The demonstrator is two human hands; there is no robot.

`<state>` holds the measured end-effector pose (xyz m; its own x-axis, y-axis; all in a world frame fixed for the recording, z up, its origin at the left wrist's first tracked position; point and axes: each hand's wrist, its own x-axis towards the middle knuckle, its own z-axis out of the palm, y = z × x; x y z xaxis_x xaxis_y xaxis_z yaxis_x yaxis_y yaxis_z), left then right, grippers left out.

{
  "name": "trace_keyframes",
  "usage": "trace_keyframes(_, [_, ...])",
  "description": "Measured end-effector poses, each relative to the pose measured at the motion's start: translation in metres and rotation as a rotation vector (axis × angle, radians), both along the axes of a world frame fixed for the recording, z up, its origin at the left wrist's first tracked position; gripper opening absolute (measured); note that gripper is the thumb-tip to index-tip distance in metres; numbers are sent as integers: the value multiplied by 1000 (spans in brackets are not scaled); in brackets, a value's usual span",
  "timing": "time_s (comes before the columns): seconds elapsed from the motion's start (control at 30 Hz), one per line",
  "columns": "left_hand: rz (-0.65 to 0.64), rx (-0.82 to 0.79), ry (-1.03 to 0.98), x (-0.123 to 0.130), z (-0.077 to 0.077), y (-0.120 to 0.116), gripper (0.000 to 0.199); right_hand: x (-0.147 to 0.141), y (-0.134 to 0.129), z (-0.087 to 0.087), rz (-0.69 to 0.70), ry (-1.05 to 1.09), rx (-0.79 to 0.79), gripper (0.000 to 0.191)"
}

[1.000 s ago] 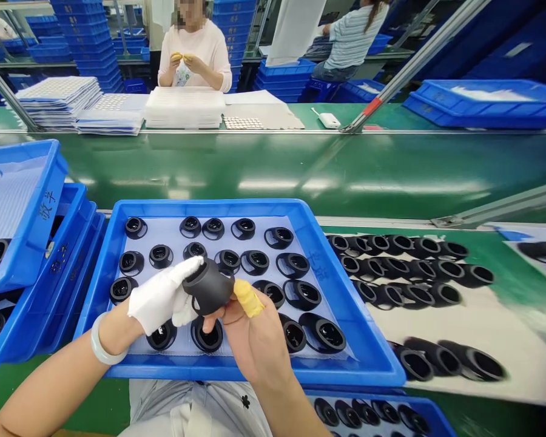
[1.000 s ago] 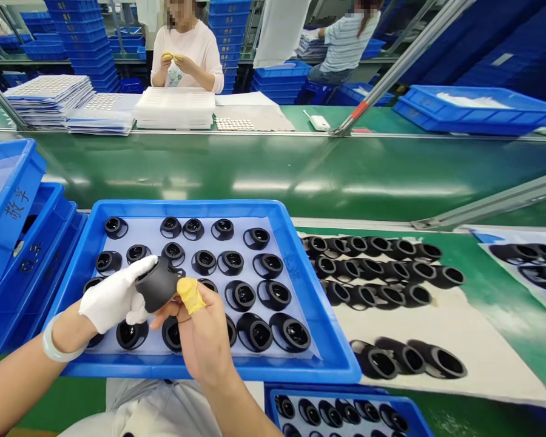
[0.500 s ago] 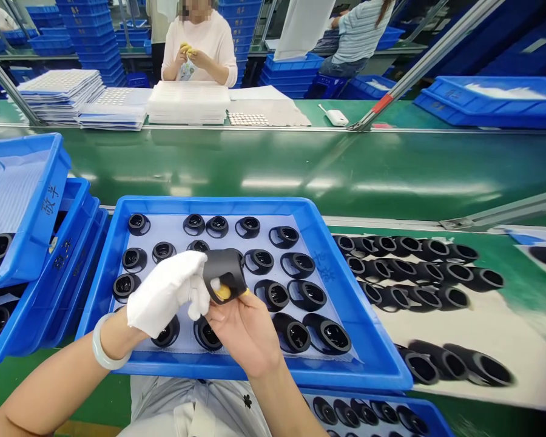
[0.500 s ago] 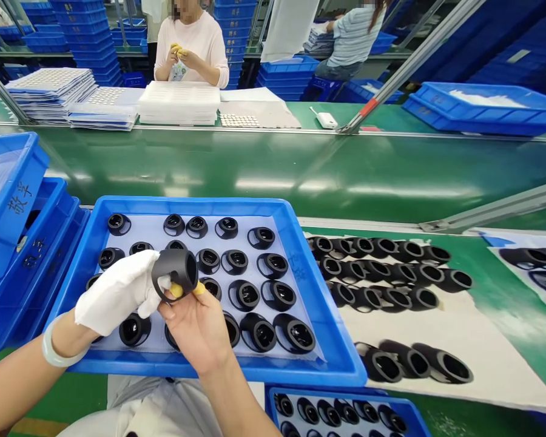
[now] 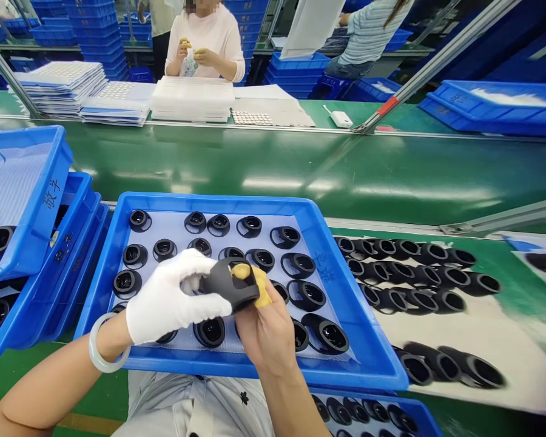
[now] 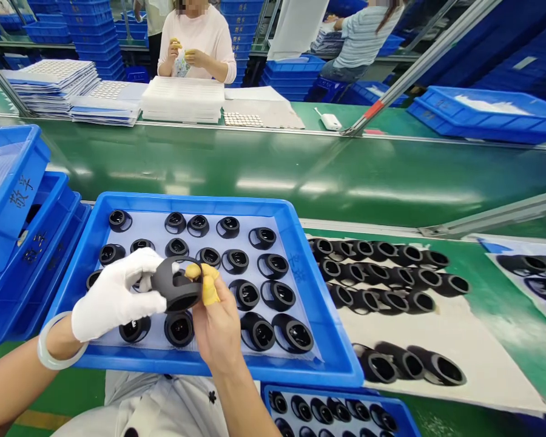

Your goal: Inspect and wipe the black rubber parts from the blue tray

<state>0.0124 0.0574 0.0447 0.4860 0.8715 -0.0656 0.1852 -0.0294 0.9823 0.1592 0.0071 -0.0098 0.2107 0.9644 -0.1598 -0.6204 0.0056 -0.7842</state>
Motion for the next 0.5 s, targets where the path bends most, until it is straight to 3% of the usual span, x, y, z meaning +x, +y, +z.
trace_keyframes(0.13, [-52, 184, 69, -3, 0, 1, 48, 6, -2, -3, -112, -252, 120, 19])
trace_keyframes(0.27, [-78, 256, 78, -7, -6, 2, 54, 10, -4, -8, -123, -425, 160, 20])
trace_keyframes(0.37, [-89, 174, 20, -9, -8, 5, 54, 10, -4, -5, -116, -410, 175, 17])
trace_keyframes(0.5, [-79, -125, -167, -8, -13, 9, 40, 9, -9, 5, -30, -317, 150, 19])
